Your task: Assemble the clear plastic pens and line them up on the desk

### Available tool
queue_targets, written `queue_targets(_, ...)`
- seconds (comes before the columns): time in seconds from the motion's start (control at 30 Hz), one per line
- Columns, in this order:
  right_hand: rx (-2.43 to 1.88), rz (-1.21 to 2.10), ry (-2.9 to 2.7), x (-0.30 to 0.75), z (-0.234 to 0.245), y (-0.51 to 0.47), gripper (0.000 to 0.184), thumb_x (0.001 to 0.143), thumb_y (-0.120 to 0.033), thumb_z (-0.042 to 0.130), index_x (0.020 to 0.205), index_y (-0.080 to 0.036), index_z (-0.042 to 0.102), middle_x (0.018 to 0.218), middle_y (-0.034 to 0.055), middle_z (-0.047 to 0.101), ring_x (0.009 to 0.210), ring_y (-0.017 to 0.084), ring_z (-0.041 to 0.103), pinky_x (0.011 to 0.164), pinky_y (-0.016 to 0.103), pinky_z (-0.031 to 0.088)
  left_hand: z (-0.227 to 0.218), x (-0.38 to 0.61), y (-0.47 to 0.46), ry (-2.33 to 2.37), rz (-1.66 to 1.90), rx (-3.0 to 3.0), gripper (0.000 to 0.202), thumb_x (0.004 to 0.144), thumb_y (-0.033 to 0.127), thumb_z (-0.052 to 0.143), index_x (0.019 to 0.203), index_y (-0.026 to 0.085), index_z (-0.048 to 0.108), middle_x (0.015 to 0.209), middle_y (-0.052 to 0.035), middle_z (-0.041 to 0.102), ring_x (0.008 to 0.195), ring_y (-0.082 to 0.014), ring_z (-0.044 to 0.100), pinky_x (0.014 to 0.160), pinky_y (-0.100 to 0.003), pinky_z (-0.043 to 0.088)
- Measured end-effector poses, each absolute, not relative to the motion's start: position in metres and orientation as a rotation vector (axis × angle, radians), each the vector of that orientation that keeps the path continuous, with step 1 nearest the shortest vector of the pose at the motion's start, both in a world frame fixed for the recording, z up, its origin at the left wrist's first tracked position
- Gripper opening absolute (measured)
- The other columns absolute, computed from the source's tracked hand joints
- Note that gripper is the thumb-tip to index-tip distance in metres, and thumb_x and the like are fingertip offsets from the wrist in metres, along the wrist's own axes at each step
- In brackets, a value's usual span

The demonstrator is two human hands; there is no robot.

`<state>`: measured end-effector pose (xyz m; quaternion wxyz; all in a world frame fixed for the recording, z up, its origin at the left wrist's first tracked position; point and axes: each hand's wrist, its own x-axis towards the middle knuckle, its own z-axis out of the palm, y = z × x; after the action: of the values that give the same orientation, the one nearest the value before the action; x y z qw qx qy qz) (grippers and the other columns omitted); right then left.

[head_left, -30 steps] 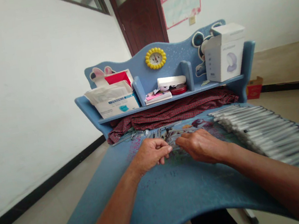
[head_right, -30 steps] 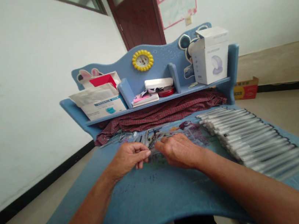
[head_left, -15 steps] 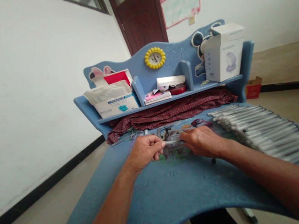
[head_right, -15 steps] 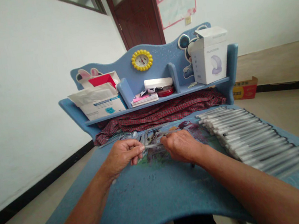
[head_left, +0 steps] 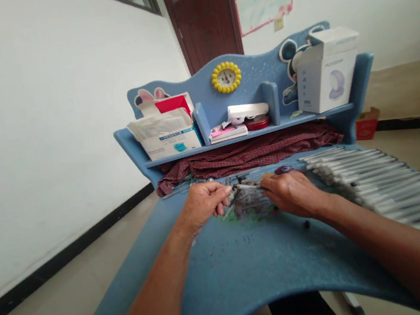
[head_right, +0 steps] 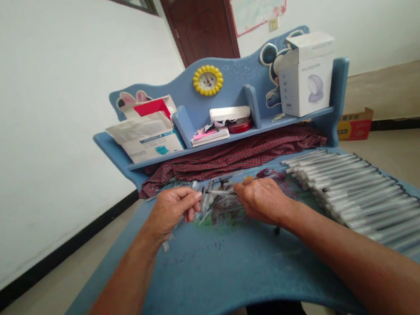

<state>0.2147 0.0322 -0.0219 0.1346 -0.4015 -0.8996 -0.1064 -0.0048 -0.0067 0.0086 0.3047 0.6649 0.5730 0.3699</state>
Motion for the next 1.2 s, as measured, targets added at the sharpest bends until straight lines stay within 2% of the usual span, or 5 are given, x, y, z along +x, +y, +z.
queue_targets(0.13, -1.211, -0.311, -2.577, 0.215, -0.021, 0.032, 0.023, 0.09, -0.029, 0.034, 0.09, -0.02, 0.055, 0.085, 0.0046, 0.065, 0.071, 0.017, 0.06, 0.056, 0.026, 0.031, 0.011, -0.017, -0.005, 1.645, 0.989, 1.739, 0.029, 0.073, 0.037, 0.057, 0.058, 0.013, 0.057, 0.041, 0.0024, 0.051, 0.036, -0.0065, 0.044, 0.038, -0.017, 0.034)
queue_targets(0.4, -1.204, -0.273, -2.579, 0.214, -0.021, 0.03, 0.022, 0.089, -0.028, 0.036, 0.09, -0.02, 0.056, 0.089, 0.0051, 0.065, 0.073, 0.017, 0.061, 0.057, 0.025, 0.032, 0.002, -0.039, 0.002, 1.918, 0.768, 1.745, 0.02, 0.067, 0.031, 0.056, 0.054, 0.016, 0.052, 0.044, 0.0039, 0.053, 0.038, -0.0082, 0.048, 0.039, -0.018, 0.033)
queue_targets(0.6, -1.213, -0.287, -2.556, 0.214, -0.022, 0.03, 0.022, 0.088, -0.029, 0.037, 0.089, -0.02, 0.058, 0.082, 0.0048, 0.065, 0.066, 0.016, 0.059, 0.055, 0.025, 0.031, -0.006, -0.049, 0.007, 1.998, 0.66, 1.822, 0.02, 0.067, 0.03, 0.054, 0.053, 0.016, 0.052, 0.04, 0.0046, 0.049, 0.038, -0.0094, 0.047, 0.04, -0.018, 0.031)
queue_targets(0.87, -1.235, -0.236, -2.535, 0.215, -0.022, 0.034, 0.026, 0.09, -0.031, 0.034, 0.09, -0.021, 0.058, 0.084, 0.0034, 0.066, 0.069, 0.015, 0.059, 0.057, 0.025, 0.031, -0.009, -0.025, 0.004, 1.871, 0.619, 1.968, 0.016, 0.068, 0.026, 0.053, 0.058, 0.015, 0.059, 0.044, 0.0041, 0.05, 0.042, -0.0096, 0.048, 0.042, -0.019, 0.031)
queue_targets(1.2, -1.239, -0.217, -2.52, 0.217, -0.021, 0.034, 0.027, 0.09, -0.033, 0.034, 0.09, -0.021, 0.058, 0.085, 0.0038, 0.066, 0.074, 0.016, 0.06, 0.059, 0.024, 0.031, -0.009, -0.024, 0.003, 1.8, 0.582, 1.997, 0.015, 0.07, 0.027, 0.054, 0.062, 0.016, 0.059, 0.047, 0.0044, 0.051, 0.045, -0.0101, 0.048, 0.044, -0.02, 0.031)
